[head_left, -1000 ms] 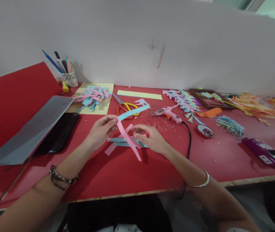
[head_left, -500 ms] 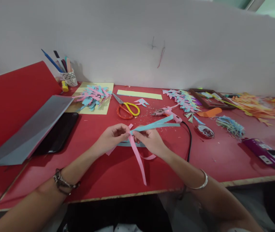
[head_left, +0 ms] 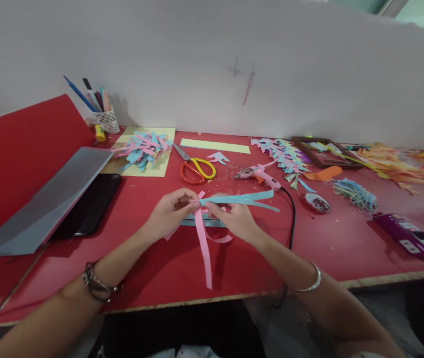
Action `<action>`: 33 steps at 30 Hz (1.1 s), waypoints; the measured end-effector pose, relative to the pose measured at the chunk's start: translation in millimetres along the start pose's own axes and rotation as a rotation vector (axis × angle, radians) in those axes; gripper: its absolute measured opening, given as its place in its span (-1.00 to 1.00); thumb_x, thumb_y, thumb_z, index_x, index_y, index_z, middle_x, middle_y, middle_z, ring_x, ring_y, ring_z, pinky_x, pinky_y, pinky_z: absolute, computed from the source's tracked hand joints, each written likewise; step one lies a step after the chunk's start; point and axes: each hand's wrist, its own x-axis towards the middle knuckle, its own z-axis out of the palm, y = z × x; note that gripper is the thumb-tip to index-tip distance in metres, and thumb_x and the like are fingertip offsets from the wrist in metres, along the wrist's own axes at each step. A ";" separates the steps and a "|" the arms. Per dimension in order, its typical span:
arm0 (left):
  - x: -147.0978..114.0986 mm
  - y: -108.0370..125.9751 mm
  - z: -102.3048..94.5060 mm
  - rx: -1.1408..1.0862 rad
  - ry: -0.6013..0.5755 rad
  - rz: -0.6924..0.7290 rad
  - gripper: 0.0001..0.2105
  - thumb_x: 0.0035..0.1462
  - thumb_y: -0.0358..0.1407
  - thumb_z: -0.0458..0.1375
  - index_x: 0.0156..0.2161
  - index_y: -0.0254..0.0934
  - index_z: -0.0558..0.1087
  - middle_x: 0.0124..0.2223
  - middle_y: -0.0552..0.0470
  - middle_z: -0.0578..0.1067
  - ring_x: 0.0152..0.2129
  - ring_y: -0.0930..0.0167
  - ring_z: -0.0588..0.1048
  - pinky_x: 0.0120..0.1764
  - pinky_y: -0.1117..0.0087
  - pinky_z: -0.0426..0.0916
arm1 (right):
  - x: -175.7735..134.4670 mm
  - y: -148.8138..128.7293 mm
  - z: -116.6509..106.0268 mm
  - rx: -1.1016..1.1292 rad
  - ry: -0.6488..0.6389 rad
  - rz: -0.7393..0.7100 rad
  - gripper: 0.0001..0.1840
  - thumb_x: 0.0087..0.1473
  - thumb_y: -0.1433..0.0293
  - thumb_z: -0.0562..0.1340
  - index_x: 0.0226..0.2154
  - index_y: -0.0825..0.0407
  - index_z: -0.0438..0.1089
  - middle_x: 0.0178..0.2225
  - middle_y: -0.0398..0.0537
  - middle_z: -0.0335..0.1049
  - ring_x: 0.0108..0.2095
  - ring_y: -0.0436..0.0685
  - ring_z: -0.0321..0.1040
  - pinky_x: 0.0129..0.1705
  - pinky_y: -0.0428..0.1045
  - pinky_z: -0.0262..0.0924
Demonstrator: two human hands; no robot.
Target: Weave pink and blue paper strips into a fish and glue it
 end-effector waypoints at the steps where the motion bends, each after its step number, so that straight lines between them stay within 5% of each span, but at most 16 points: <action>1: 0.6 -0.2 -1.1 0.021 0.018 0.008 -0.73 -0.20 -0.11 0.22 -0.50 -0.28 0.35 -0.60 0.17 0.36 -0.65 0.56 0.31 -0.57 0.56 0.22 | 0.2 0.4 -1.1 -0.022 0.004 0.013 -0.74 -0.04 0.26 0.12 -0.65 0.02 0.27 -0.62 -0.21 0.30 -0.55 -0.06 0.24 -0.46 -0.12 0.17; 10: 4.1 2.2 -6.7 0.085 0.120 -0.019 -0.73 -0.24 -0.11 0.23 -0.50 -0.29 0.41 -0.61 0.16 0.37 -0.64 0.54 0.30 -0.56 0.53 0.22 | 5.2 4.9 -8.5 -0.043 0.060 0.006 -0.70 -0.02 0.24 0.10 -0.64 0.05 0.30 -0.65 -0.18 0.29 -0.58 -0.05 0.24 -0.48 -0.11 0.15; 16: 9.2 0.2 -17.1 -0.002 0.261 0.003 -0.78 -0.25 -0.15 0.25 -0.53 -0.27 0.43 -0.60 0.17 0.33 -0.62 0.54 0.27 -0.49 0.51 0.24 | 10.6 3.4 -17.6 -0.377 -0.188 -0.120 -0.90 -0.05 0.43 0.17 -0.41 0.05 0.39 -0.38 -0.09 0.41 -0.34 0.02 0.32 -0.25 -0.04 0.19; 22: 11.0 -8.1 -21.3 -0.180 0.251 -0.033 -0.79 -0.28 -0.19 0.28 -0.51 -0.27 0.45 -0.60 0.20 0.29 -0.63 0.57 0.22 -0.50 0.52 0.21 | 8.9 8.2 -16.8 -0.857 -0.362 -0.081 -0.66 -0.08 0.53 0.20 -0.16 0.13 0.36 -0.13 0.11 0.32 -0.08 0.18 0.23 -0.03 0.08 0.09; 28: 8.9 -4.7 -18.3 -0.192 0.206 -0.051 -0.83 -0.29 -0.25 0.29 -0.54 -0.28 0.45 -0.60 0.19 0.33 -0.64 0.59 0.24 -0.54 0.54 0.17 | 10.2 6.8 -18.8 -0.793 -0.388 -0.047 -0.67 -0.07 0.62 0.15 -0.17 0.20 0.36 -0.18 0.12 0.32 -0.15 0.11 0.27 -0.08 -0.01 0.11; 33: 8.0 -5.0 -17.8 -0.195 0.180 -0.057 -0.82 -0.28 -0.24 0.30 -0.53 -0.28 0.44 -0.62 0.19 0.32 -0.66 0.60 0.24 -0.57 0.56 0.17 | 12.6 8.2 -20.7 -0.785 -0.369 0.008 -0.80 -0.10 0.64 0.15 -0.38 0.15 0.40 -0.40 -0.03 0.36 -0.39 0.02 0.28 -0.32 -0.09 0.10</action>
